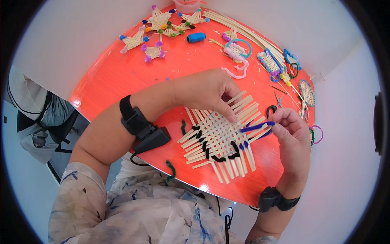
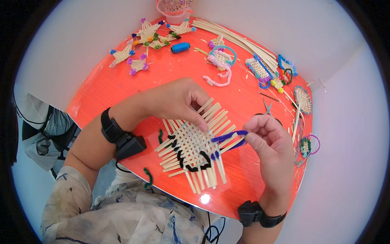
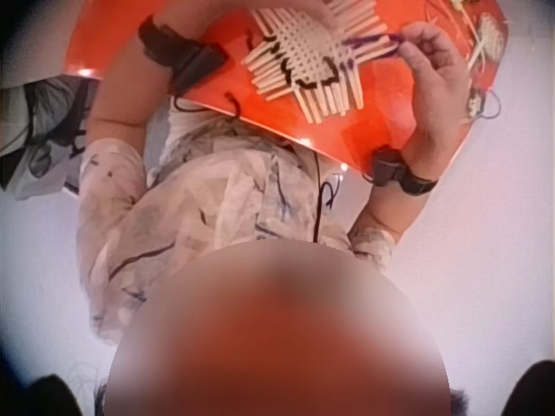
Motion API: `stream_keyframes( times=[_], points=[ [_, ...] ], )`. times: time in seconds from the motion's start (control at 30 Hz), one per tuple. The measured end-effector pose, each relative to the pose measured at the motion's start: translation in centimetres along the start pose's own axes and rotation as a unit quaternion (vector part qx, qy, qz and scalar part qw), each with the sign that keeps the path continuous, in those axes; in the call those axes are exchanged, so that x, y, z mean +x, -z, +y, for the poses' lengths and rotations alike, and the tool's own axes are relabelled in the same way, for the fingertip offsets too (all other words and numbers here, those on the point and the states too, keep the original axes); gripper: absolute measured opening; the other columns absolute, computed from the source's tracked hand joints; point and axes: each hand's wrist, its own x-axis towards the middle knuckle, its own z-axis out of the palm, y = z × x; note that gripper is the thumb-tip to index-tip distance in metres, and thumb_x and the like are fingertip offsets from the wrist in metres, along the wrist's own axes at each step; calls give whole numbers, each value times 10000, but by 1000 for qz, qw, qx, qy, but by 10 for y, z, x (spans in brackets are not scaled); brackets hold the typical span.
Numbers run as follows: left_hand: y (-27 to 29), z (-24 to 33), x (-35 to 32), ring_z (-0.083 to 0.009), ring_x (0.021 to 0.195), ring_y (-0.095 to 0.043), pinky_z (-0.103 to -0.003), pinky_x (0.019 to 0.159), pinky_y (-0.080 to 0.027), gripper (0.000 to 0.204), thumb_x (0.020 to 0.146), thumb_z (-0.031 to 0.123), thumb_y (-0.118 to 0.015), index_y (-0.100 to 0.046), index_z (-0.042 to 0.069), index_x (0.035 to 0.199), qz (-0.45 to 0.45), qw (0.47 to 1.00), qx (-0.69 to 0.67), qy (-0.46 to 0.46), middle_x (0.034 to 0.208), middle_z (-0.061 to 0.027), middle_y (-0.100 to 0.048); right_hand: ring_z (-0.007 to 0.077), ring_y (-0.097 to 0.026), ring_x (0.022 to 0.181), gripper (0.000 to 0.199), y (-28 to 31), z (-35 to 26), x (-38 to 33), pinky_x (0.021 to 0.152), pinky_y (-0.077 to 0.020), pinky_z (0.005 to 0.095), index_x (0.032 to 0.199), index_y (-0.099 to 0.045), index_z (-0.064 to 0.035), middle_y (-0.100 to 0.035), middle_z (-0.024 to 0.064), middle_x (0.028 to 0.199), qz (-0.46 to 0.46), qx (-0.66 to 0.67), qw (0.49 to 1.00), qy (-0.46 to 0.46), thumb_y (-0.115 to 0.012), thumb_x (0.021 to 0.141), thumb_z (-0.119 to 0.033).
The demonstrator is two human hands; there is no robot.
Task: Weaving blue and black ribbon through a star-shaped wooden frame on a table.
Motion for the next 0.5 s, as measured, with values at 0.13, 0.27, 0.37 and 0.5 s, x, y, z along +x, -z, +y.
stream_keyframes(
  times=[0.13, 0.27, 0.37, 0.5],
  points=[
    [-3, 4, -1, -49, 636, -557, -236, 580, -445, 162, 766, 103, -796, -675, 1, 798, -24, 999, -35, -24, 692, 1, -635, 119, -596, 860, 217, 11, 9, 5, 781, -478, 249, 981, -567, -12, -609, 57, 893, -142, 209, 965, -74, -707, 821, -52],
    [-2, 6, -3, -59, 625, -559, -247, 571, -444, 168, 763, 104, -796, -667, -2, 779, -38, 997, -38, -49, 678, -14, -628, 139, -582, 818, 252, 6, 18, 9, 739, -466, 264, 938, -552, -34, -593, 60, 867, -202, 307, 927, -74, -753, 790, -72],
    [-3, 5, -3, -65, 623, -563, -250, 572, -447, 160, 766, 99, -791, -668, -1, 778, -45, 996, -31, -65, 677, -18, -627, 144, -559, 798, 256, 5, 24, 10, 717, -448, 270, 932, -545, -43, -573, 57, 851, -219, 328, 917, -62, -755, 792, -82],
    [-2, 4, -2, -68, 624, -567, -253, 572, -450, 153, 771, 99, -788, -672, 1, 784, -51, 996, -24, -64, 685, -18, -633, 143, -543, 797, 258, 6, 28, 10, 718, -436, 266, 922, -537, -50, -561, 55, 847, -218, 329, 917, -58, -757, 793, -87]
  ],
)
